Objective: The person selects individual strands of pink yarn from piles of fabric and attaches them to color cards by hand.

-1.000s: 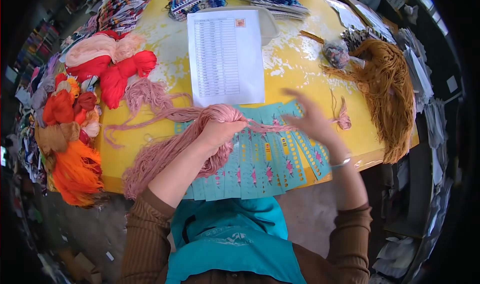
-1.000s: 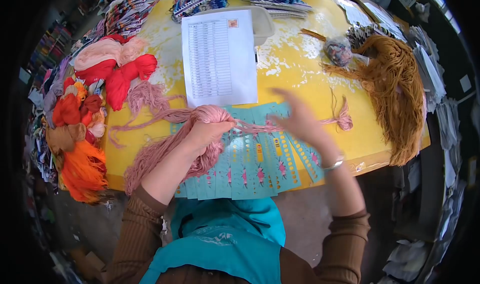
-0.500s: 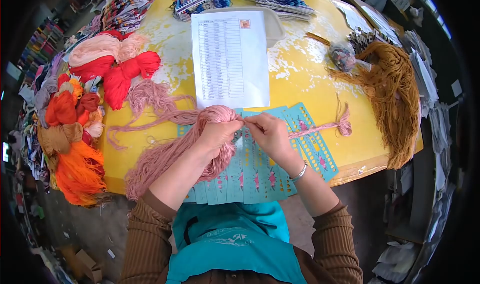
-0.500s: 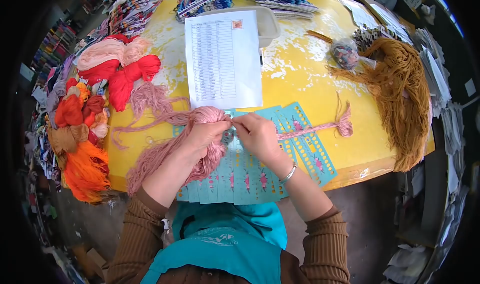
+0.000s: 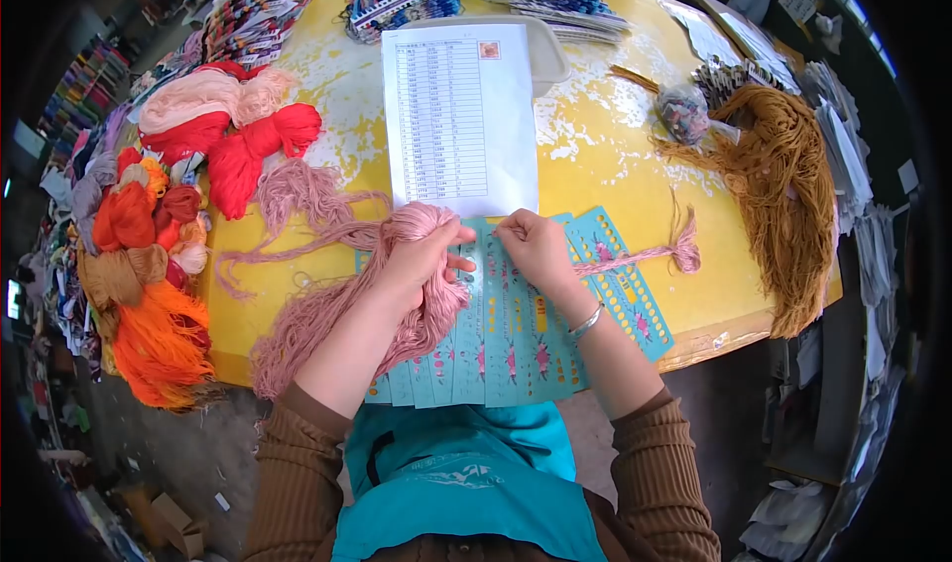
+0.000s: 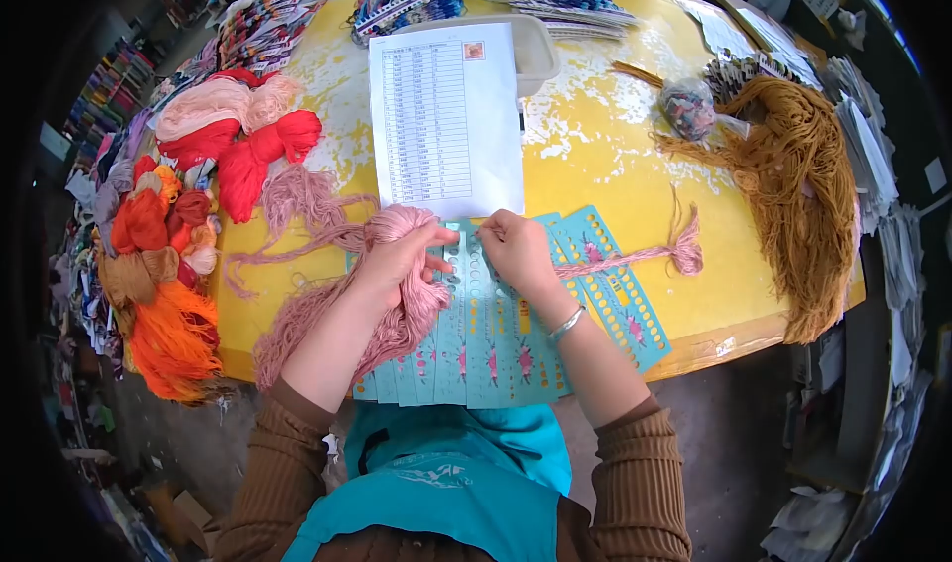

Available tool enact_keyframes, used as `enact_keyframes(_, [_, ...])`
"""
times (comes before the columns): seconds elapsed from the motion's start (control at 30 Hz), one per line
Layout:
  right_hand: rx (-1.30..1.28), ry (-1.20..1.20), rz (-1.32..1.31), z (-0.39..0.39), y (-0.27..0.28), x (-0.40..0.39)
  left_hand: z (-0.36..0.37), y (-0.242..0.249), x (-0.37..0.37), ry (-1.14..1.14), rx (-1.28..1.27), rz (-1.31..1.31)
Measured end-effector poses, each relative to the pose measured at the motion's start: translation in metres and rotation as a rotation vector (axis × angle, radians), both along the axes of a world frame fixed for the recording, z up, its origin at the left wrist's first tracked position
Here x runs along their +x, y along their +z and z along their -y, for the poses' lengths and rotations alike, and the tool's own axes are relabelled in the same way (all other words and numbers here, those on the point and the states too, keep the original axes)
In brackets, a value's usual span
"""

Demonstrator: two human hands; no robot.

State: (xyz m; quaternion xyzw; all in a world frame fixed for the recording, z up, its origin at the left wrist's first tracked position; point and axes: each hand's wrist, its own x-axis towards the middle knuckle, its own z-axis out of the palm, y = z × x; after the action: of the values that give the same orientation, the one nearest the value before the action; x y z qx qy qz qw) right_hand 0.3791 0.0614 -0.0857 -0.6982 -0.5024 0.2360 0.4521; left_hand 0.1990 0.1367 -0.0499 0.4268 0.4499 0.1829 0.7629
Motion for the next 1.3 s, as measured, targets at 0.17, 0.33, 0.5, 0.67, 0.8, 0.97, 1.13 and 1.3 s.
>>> enact_keyframes(0.17, [0.019,-0.001,0.039,0.003,0.002,-0.003,0.009,0.007,0.012,0.028,-0.023,-0.086])
enact_keyframes(0.33, [0.044,0.003,0.062,0.001,-0.002,-0.003,0.009,0.005,0.02,-0.02,0.05,-0.149])
enact_keyframes(0.5, [0.048,-0.01,0.053,0.004,0.002,-0.004,0.014,-0.007,0.03,-0.1,0.182,-0.181])
enact_keyframes(0.67, [0.029,-0.013,0.006,0.005,0.004,-0.004,0.015,-0.008,0.035,-0.042,0.281,-0.117])
enact_keyframes(0.8, [0.056,-0.018,-0.067,0.004,0.001,0.001,0.002,-0.013,0.038,-0.106,0.101,-0.189])
enact_keyframes(0.97, [-0.047,0.075,-0.167,0.003,0.006,0.01,0.002,-0.02,0.043,-0.131,0.157,-0.176])
enact_keyframes(1.13, [-0.232,0.095,-0.173,-0.006,0.012,0.012,0.0,-0.017,0.027,-0.165,0.342,-0.382])
enact_keyframes(1.3, [-0.344,0.089,-0.095,-0.009,0.023,0.012,-0.024,-0.011,-0.003,-0.107,0.235,-0.255])
